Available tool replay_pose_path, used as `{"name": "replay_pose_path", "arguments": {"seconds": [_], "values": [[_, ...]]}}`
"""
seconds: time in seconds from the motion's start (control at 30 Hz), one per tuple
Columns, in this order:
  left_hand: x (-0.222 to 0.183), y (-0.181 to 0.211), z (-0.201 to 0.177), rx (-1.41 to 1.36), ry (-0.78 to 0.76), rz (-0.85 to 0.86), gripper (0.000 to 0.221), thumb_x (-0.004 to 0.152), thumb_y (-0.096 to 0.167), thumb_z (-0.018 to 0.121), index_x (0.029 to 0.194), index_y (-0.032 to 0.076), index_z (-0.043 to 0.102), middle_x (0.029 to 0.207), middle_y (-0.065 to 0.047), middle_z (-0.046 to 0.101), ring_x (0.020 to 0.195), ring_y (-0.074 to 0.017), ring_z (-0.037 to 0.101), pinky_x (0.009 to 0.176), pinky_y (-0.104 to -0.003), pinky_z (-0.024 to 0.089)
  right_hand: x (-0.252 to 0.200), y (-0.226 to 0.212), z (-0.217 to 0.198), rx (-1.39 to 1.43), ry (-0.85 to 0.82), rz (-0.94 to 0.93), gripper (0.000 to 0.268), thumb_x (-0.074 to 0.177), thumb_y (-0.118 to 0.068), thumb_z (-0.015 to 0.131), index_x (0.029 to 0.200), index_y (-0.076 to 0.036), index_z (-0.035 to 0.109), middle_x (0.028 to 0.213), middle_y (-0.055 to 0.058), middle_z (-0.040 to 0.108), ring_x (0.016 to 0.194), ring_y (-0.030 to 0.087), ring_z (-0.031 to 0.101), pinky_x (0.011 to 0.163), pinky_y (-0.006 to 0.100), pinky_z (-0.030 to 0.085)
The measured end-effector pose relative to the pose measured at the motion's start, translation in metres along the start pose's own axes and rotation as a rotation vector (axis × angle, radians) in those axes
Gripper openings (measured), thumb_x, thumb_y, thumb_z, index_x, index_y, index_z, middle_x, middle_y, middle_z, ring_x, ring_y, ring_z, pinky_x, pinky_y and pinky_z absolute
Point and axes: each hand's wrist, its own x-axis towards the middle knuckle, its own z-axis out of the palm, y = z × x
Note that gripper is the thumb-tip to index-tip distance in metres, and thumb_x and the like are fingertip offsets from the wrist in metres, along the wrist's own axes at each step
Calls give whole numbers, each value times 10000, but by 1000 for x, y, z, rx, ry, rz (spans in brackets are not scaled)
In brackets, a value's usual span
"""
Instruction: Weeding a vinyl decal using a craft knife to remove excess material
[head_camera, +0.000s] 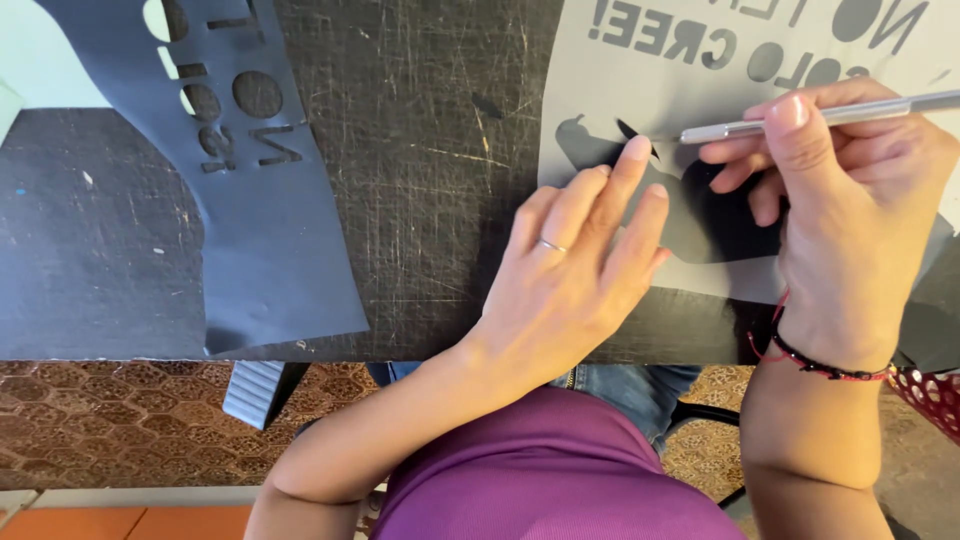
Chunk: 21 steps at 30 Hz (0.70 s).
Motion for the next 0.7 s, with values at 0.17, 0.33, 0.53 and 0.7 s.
{"name": "replay_pose_path", "arguments": {"seconds": [0.17,0.33,0.53,0.7], "values": [[3,-2,-1,-461,138,-172,212,1100,65,674,1295,7,615,1487,-160,600,1197,-305,632,1088,-421,544,-4,4,-1,90,15,10,293,1156,-328,667,1068,-66,571,1009,201,749,734,192,724,527,186,425],[16,5,-12,-797,311,-359,327,1065,-59,766,1323,62,606,1352,-65,699,1044,-193,717,1084,-335,601,-9,6,-3,175,25,-33,383,1102,-435,675,1048,-73,560,937,190,719,751,209,751,461,204,396],[32,16,-19,-1312,409,-729,147,992,4,710,1107,31,622,1065,-115,729,1033,-156,731,976,-267,645,-12,13,-8,280,-36,-125,301,1137,-351,652,1075,-67,573,894,168,696,790,183,760,454,203,470],[29,17,-7,-1776,552,-859,199,922,33,783,1059,75,645,1018,-101,737,992,-127,712,956,-239,590,-14,22,-8,334,131,-90,394,1105,-536,620,1216,-163,558,964,87,691,777,156,688,543,210,449]]}}
